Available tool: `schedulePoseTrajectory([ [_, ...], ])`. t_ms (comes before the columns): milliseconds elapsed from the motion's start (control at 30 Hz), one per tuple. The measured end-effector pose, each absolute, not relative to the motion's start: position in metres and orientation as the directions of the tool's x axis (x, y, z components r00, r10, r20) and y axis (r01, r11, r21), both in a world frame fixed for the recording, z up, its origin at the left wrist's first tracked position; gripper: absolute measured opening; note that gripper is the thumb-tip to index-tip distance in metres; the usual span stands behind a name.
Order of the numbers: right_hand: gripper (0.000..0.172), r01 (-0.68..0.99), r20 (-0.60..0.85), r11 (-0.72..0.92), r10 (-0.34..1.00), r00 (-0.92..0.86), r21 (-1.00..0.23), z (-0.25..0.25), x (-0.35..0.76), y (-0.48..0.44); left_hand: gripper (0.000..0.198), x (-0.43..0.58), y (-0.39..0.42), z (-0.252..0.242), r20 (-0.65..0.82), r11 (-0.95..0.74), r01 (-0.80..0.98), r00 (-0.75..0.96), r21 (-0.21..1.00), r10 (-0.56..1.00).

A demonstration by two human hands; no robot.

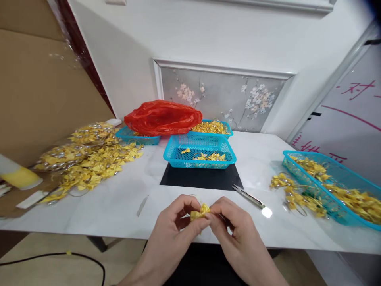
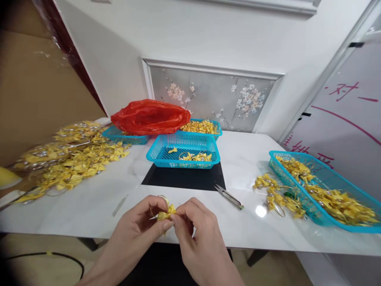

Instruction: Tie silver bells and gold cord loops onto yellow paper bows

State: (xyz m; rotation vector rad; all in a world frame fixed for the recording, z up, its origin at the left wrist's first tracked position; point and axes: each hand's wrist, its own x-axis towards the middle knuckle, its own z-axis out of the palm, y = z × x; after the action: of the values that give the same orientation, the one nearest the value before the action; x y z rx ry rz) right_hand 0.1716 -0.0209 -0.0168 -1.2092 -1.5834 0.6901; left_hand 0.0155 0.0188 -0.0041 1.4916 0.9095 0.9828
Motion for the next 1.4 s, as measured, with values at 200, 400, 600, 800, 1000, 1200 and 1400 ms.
schedulePoseTrajectory([
  [200,0.023,0.343,0.355,0.34,0.935,-0.019,-0.876,-0.017,0.172,-0.02,0.012,0.014,0.023,-0.003,0.082,-0.103,0.032,0.396,0.994,0.914],
  [400,0.025,0.333,0.27,0.256,0.963,-0.007,-0.907,-0.02,0.172,-0.02,0.012,0.014,0.023,-0.001,0.116,-0.145,0.067,0.325,0.987,0.939],
  [600,0.028,0.347,0.295,0.285,0.955,-0.026,-0.893,-0.022,0.174,-0.023,0.009,0.011,0.025,-0.006,0.199,-0.232,0.117,0.239,0.966,0.95],
  [800,0.028,0.297,0.429,0.424,0.902,-0.052,-0.855,-0.02,0.168,-0.027,0.008,0.012,0.025,-0.01,0.19,-0.217,0.082,0.252,0.973,0.949],
  [1000,0.03,0.254,0.478,0.463,0.878,-0.001,-0.849,-0.02,0.17,-0.03,0.009,0.011,0.025,-0.005,0.15,-0.164,0.024,0.29,0.986,0.945],
  [1200,0.031,0.261,0.51,0.478,0.857,0.069,-0.839,-0.014,0.176,-0.035,0.009,0.008,0.025,-0.008,0.114,-0.119,0.005,0.27,0.993,0.956],
  [1400,0.027,0.287,0.566,0.515,0.814,0.134,-0.808,-0.006,0.177,-0.041,0.009,0.007,0.027,-0.012,0.11,-0.115,0.006,0.243,0.993,0.964],
])
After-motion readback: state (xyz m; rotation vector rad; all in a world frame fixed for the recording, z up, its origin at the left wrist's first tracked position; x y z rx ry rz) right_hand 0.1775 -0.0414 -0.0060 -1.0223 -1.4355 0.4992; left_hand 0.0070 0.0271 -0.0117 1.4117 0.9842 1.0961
